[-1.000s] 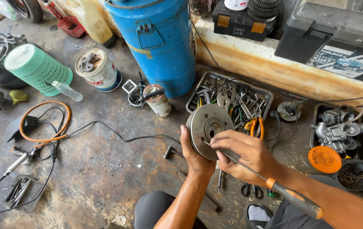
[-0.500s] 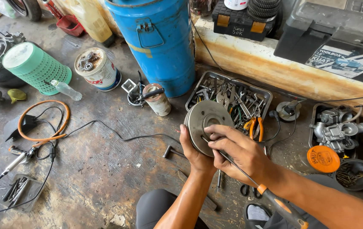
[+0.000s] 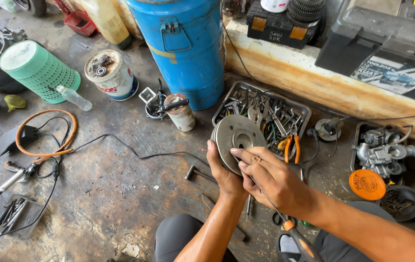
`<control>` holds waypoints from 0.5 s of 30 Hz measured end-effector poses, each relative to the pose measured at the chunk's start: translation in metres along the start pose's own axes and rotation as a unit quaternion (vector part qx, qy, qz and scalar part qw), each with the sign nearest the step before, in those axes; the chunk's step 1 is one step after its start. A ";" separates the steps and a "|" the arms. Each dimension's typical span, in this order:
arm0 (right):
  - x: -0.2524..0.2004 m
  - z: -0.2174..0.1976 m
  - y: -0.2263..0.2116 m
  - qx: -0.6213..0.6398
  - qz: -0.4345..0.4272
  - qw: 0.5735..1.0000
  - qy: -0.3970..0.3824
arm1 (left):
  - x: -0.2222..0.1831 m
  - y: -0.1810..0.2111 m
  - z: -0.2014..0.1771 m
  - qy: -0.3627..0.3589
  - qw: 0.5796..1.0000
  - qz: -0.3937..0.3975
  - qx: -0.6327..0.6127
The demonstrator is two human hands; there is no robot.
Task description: Repairing and cleaning motorcycle engine components using various hand tools.
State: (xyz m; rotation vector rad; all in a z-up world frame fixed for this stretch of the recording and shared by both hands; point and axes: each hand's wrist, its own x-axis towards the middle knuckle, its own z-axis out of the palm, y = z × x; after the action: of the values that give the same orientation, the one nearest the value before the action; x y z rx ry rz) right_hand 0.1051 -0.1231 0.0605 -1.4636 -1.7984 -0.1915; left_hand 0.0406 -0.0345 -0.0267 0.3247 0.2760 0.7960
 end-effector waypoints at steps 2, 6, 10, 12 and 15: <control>0.002 0.001 0.002 -0.003 -0.008 1.000 0.000 | 0.003 -0.001 0.001 0.003 1.000 0.013 0.009; 0.005 0.002 -0.004 -0.005 -0.014 1.000 0.000 | 0.003 0.000 0.000 0.006 1.000 0.024 0.019; 0.010 0.002 -0.008 0.016 0.005 1.000 0.007 | 0.002 0.005 0.008 -0.014 0.998 0.045 0.032; 0.013 0.001 -0.010 0.035 0.033 0.997 0.067 | 0.001 0.009 0.019 0.055 0.998 0.035 0.023; 0.007 0.008 0.001 0.003 -0.021 0.997 0.074 | 0.002 0.005 0.019 0.069 0.997 0.042 0.016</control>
State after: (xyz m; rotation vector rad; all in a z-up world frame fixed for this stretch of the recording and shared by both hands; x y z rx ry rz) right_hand 0.1022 -0.1129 0.0594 -1.3702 -1.7100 -0.3070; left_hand 0.0459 -0.0332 -0.0075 0.3125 0.4068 0.8997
